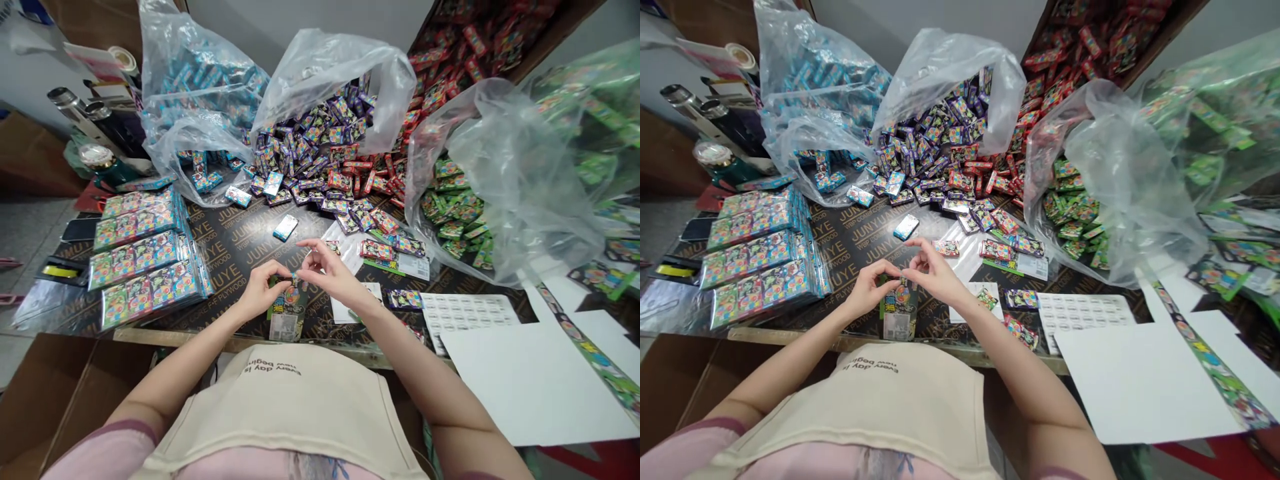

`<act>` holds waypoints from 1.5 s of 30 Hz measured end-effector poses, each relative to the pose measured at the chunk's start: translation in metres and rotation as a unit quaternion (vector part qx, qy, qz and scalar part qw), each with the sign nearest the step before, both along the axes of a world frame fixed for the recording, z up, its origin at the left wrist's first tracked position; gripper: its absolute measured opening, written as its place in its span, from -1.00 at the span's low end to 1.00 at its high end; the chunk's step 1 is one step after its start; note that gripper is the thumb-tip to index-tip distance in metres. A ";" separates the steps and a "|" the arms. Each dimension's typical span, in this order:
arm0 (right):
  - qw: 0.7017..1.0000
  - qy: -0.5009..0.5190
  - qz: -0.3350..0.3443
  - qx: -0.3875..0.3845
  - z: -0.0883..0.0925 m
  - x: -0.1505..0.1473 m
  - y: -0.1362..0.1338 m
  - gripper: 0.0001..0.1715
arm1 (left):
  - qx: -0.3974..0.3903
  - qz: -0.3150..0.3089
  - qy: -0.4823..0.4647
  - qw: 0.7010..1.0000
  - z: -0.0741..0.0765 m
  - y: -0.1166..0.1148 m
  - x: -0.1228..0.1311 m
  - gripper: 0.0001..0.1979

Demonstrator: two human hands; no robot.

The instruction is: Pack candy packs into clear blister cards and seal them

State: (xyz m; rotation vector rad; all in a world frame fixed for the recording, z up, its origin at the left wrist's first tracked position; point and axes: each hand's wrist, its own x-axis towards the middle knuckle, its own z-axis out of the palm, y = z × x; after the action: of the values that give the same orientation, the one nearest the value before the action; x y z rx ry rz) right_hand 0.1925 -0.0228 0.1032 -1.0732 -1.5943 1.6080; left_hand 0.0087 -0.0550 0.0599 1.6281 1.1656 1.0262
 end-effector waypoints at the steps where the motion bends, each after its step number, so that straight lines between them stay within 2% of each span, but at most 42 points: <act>1: 1.000 -0.007 0.021 0.001 -0.002 -0.003 0.002 -0.49 | -0.014 0.007 -0.006 1.000 -0.001 -0.001 0.000 -0.94; 7: 0.994 -0.035 0.100 0.006 -0.004 -0.014 0.011 -0.44 | -0.039 0.035 -0.024 0.998 -0.002 -0.005 -0.001 -0.91; 13: 0.993 -0.045 0.107 0.009 -0.004 -0.017 0.015 -0.44 | -0.031 0.027 -0.025 0.999 0.000 -0.007 0.001 -0.88; 18: 0.994 -0.035 0.102 -0.001 -0.015 -0.015 0.019 -0.41 | -0.039 0.081 -0.032 0.995 -0.004 -0.007 0.008 -0.81; 21: 0.994 0.000 0.090 -0.060 -0.023 -0.015 0.019 -0.41 | -0.041 0.091 -0.038 0.994 -0.007 -0.008 0.010 -0.80; 24: 0.987 0.037 0.037 -0.150 -0.031 -0.016 0.015 -0.37 | -0.066 0.119 -0.053 0.989 -0.011 -0.009 0.011 -0.78; 26: 0.971 0.057 -0.009 -0.230 -0.035 -0.018 0.012 -0.36 | -0.106 0.127 -0.112 0.980 -0.017 -0.011 0.012 -0.62; 28: 0.949 0.078 -0.041 -0.303 -0.039 -0.018 0.010 -0.38 | -0.170 0.104 -0.185 0.962 -0.024 -0.017 0.012 -0.44; 29: 0.940 0.089 -0.053 -0.326 -0.041 -0.017 0.009 -0.39 | -0.205 0.085 -0.206 0.953 -0.027 -0.020 0.012 -0.42; 31: 0.931 0.113 -0.079 -0.339 -0.045 -0.012 0.009 -0.41 | -0.250 0.054 -0.204 0.945 -0.027 -0.025 0.007 -0.54; 33: 0.935 0.121 -0.119 -0.312 -0.051 -0.002 0.011 -0.46 | -0.232 0.036 -0.156 0.960 -0.019 -0.026 -0.001 -0.67; 34: 0.941 0.113 -0.145 -0.283 -0.055 0.004 0.014 -0.49 | -0.193 0.031 -0.118 0.974 -0.012 -0.024 -0.005 -0.71; 36: 0.957 0.069 -0.197 -0.200 -0.065 0.014 0.021 -0.50 | -0.072 0.019 -0.021 0.997 0.000 -0.015 -0.015 -0.74; 38: 0.969 0.005 -0.223 -0.107 -0.075 0.019 0.032 -0.48 | 0.049 0.007 0.113 0.992 0.002 -0.003 -0.024 -0.66; 40: 0.976 -0.059 -0.211 -0.004 -0.084 0.013 0.048 -0.49 | 0.104 -0.005 0.266 0.958 -0.009 0.007 -0.030 -0.55; 42: 0.970 -0.118 -0.172 0.124 -0.090 -0.007 0.070 -0.54 | 0.089 -0.022 0.407 0.909 -0.030 0.010 -0.035 -0.53; 43: 0.961 -0.148 -0.144 0.186 -0.093 -0.021 0.082 -0.56 | 0.073 -0.030 0.456 0.887 -0.042 0.010 -0.037 -0.51; 45: 0.933 -0.209 -0.080 0.283 -0.096 -0.057 0.109 -0.57 | 0.054 -0.041 0.502 0.862 -0.063 0.005 -0.041 -0.32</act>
State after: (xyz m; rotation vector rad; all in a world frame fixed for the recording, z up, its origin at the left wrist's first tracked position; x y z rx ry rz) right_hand 0.1359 0.0863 0.0074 -1.2227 -2.0117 0.7526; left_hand -0.0321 -0.0503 -0.0030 2.3745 1.6680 0.1004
